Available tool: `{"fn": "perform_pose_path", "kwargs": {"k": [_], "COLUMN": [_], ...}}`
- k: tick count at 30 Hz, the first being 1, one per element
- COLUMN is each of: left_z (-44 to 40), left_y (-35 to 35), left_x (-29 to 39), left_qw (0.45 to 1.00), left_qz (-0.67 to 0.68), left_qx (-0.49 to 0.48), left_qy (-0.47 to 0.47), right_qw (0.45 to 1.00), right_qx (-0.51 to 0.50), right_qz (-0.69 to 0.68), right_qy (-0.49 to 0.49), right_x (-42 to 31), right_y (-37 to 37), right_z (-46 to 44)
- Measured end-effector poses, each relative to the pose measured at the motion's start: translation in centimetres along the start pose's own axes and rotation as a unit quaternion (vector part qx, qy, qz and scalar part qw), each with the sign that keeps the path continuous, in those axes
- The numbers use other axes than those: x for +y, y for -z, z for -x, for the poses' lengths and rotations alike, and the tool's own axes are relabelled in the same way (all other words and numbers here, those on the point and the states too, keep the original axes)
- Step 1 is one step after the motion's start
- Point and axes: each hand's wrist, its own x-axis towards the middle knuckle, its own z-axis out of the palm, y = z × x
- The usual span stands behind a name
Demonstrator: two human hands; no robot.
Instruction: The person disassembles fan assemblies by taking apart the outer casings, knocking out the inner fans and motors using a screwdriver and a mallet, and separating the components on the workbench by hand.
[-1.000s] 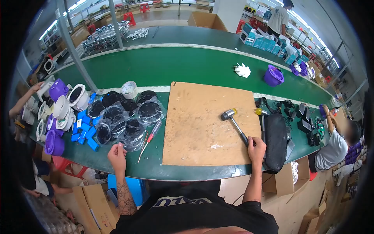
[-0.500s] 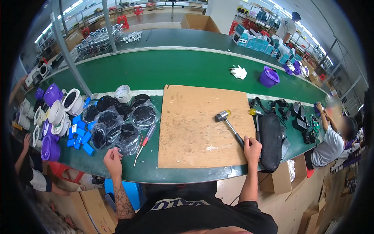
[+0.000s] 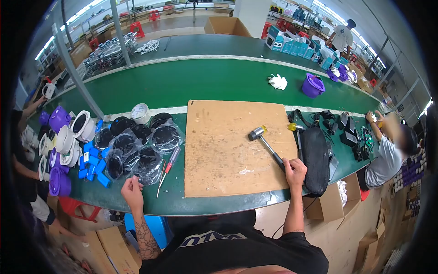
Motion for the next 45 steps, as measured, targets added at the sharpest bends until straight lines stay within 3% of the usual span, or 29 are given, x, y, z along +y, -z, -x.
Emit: {"fn": "perform_pose_path", "kwargs": {"k": [4,9,15,35,39,45], "left_z": [0.1,-0.2,0.1,-0.4,0.1,0.0], "left_y": [0.0,0.1,-0.2,0.2,-0.2,0.2], "left_x": [0.2,-0.7,0.3,-1.3,0.3,-0.2], "left_qw": [1.0,1.0,0.999,0.999,0.998,1.0], "left_qz": [-0.008,0.003,-0.036,-0.036,-0.065,0.002], "left_qx": [-0.003,0.0,0.004,0.018,0.021,0.023], "left_qy": [0.001,-0.007,-0.002,0.007,0.0,0.002], "right_qw": [0.998,0.997,0.998,0.994,0.999,0.994], "right_qx": [0.013,0.003,-0.05,-0.03,-0.01,-0.038], "right_qz": [-0.016,0.02,0.007,0.097,0.047,0.101], "right_qy": [0.06,0.068,0.04,0.027,0.017,-0.001], "right_x": [-0.3,-0.5,-0.9,-0.2,-0.1,-0.5], "right_y": [0.1,0.2,0.5,-0.1,-1.1,-1.4], "right_z": [-0.1,0.0,-0.6,-0.2,0.2,0.3]}}
